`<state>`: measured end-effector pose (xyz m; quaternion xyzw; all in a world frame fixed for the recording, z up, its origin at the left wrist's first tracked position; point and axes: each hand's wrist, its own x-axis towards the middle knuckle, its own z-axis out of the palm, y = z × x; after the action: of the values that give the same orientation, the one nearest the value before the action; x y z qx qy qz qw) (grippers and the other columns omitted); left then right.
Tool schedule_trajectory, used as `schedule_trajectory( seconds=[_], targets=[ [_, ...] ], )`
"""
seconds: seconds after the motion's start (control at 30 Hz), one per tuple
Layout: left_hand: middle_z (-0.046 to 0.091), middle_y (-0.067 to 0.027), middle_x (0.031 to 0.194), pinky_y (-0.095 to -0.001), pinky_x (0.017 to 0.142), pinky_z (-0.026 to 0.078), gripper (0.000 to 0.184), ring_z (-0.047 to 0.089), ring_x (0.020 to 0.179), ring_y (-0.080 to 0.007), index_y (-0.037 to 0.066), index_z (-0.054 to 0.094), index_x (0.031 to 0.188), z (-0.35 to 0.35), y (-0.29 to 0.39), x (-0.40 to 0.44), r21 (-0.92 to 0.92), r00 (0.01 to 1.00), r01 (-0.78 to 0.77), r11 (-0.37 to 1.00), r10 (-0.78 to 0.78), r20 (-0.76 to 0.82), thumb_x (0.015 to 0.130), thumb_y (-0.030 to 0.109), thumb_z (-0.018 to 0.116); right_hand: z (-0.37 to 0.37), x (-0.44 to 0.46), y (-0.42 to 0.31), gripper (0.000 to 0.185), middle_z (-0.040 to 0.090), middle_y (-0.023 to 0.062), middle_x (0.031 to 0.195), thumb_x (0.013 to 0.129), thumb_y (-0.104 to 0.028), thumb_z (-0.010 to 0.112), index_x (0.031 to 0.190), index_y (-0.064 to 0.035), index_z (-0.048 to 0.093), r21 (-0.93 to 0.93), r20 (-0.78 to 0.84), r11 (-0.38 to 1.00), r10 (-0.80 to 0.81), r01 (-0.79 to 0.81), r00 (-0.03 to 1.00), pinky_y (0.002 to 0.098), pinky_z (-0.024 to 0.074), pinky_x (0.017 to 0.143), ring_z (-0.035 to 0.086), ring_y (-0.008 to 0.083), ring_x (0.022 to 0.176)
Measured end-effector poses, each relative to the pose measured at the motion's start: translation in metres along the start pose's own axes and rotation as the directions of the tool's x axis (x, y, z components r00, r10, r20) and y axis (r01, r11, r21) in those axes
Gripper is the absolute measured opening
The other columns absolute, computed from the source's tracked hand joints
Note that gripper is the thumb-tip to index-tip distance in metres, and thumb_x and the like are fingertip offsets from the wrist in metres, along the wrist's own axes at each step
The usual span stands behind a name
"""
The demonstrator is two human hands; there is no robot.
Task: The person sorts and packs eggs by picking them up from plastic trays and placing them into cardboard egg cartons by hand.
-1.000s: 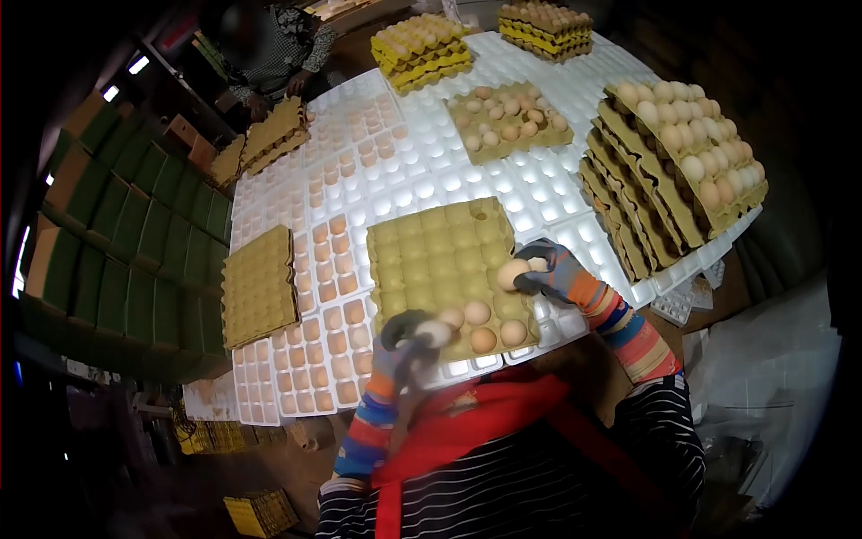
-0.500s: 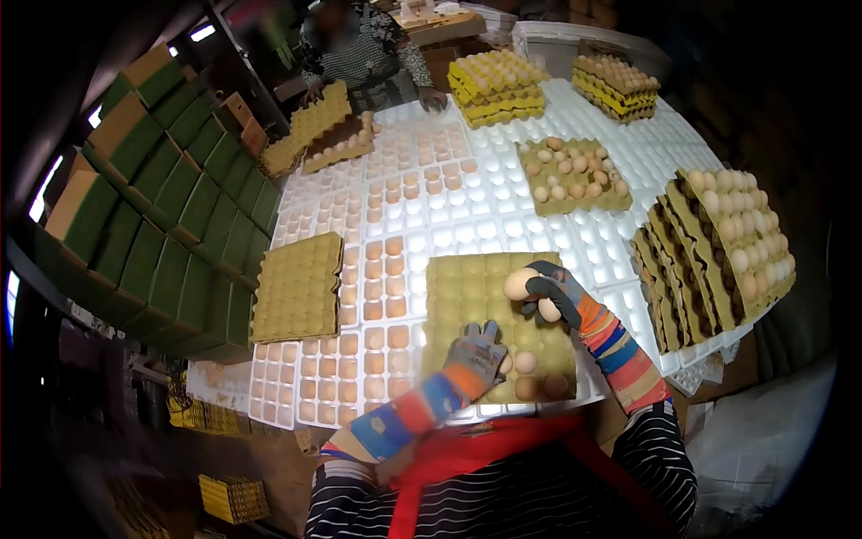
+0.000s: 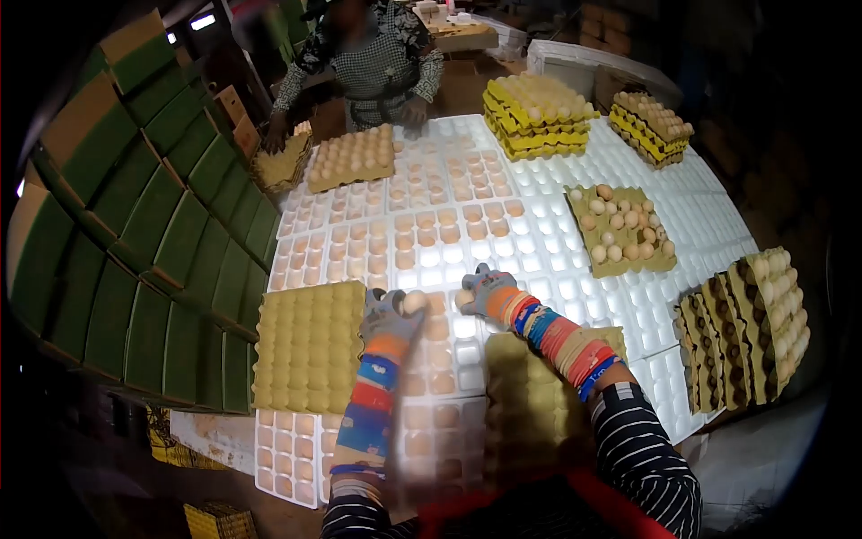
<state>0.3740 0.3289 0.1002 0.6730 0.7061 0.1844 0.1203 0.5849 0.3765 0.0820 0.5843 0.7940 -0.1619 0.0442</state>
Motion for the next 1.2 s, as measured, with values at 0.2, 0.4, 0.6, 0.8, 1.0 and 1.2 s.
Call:
schedule_trajectory(
  seconds=[0.2,0.4,0.6,0.8,1.0,1.2],
  targets=[
    [0.047,-0.0117,0.119,-0.0440,0.079,0.049,0.038,0.050,0.106,-0.0341,0.018,0.061,0.104,0.057,0.006,0.090,0.313,0.965,-0.209,0.927,0.143,0.220,0.071,0.036,0.067,0.013,0.058,-0.003,0.044,0.054,0.0138,0.112,0.082,-0.037,0.048,0.120,-0.0169,0.053,0.195,-0.209,0.979,0.102,-0.061,0.973,0.0424,0.0447,0.088,0.056,0.0302,0.105],
    [0.053,-0.0148,0.117,-0.0439,0.084,0.047,0.034,0.057,0.103,-0.0330,0.020,0.059,0.112,0.069,-0.025,0.116,0.265,0.963,-0.096,0.959,0.022,0.268,0.087,0.037,0.045,-0.007,0.100,-0.004,0.033,0.058,0.0140,0.114,0.088,-0.027,0.041,0.114,-0.0165,0.058,0.105,-0.187,0.991,0.099,-0.080,0.977,0.0391,0.0454,0.086,0.058,0.0291,0.102],
    [0.064,-0.0092,0.100,-0.0295,0.074,0.049,0.027,0.060,0.088,-0.0166,0.010,0.064,0.108,0.121,-0.047,0.183,-0.794,0.991,0.133,0.594,-0.054,0.126,0.085,0.023,0.063,0.036,0.150,0.013,0.032,0.058,0.0107,0.112,0.086,-0.025,0.047,0.116,-0.0185,0.059,0.090,-0.355,0.996,0.035,-0.003,0.934,0.0395,0.0423,0.090,0.055,0.0300,0.103],
    [0.063,-0.0108,0.103,-0.0326,0.089,0.044,0.023,0.059,0.095,-0.0239,0.004,0.063,0.106,0.163,-0.013,0.185,-0.698,0.970,-0.240,0.674,0.140,-0.199,0.087,0.013,0.053,-0.001,0.049,0.054,0.030,0.061,0.0132,0.107,0.086,-0.028,0.049,0.111,-0.0137,0.061,0.253,-0.458,0.947,-0.064,0.199,0.887,0.0411,0.0414,0.091,0.055,0.0312,0.103],
    [0.057,-0.0098,0.107,-0.0313,0.088,0.045,0.025,0.056,0.101,-0.0226,0.007,0.061,0.108,0.138,0.015,0.138,-0.662,0.894,-0.445,0.603,0.346,-0.286,0.084,0.010,0.060,-0.055,-0.196,0.114,0.031,0.061,0.0108,0.106,0.083,-0.024,0.060,0.111,-0.0105,0.063,0.642,-0.137,0.758,0.265,-0.118,0.954,0.0314,0.0470,0.082,0.060,0.0215,0.092],
    [0.061,-0.0091,0.102,-0.0303,0.077,0.050,0.037,0.061,0.092,-0.0216,0.008,0.061,0.112,0.025,0.098,-0.045,-0.762,0.457,-0.525,0.380,0.881,0.125,0.076,0.008,0.068,-0.017,-0.347,0.103,0.034,0.064,0.0076,0.090,0.076,-0.028,0.067,0.105,-0.0102,0.066,0.552,0.121,0.766,0.318,-0.330,0.940,0.0278,0.0480,0.067,0.057,0.0131,0.073]
  ],
)
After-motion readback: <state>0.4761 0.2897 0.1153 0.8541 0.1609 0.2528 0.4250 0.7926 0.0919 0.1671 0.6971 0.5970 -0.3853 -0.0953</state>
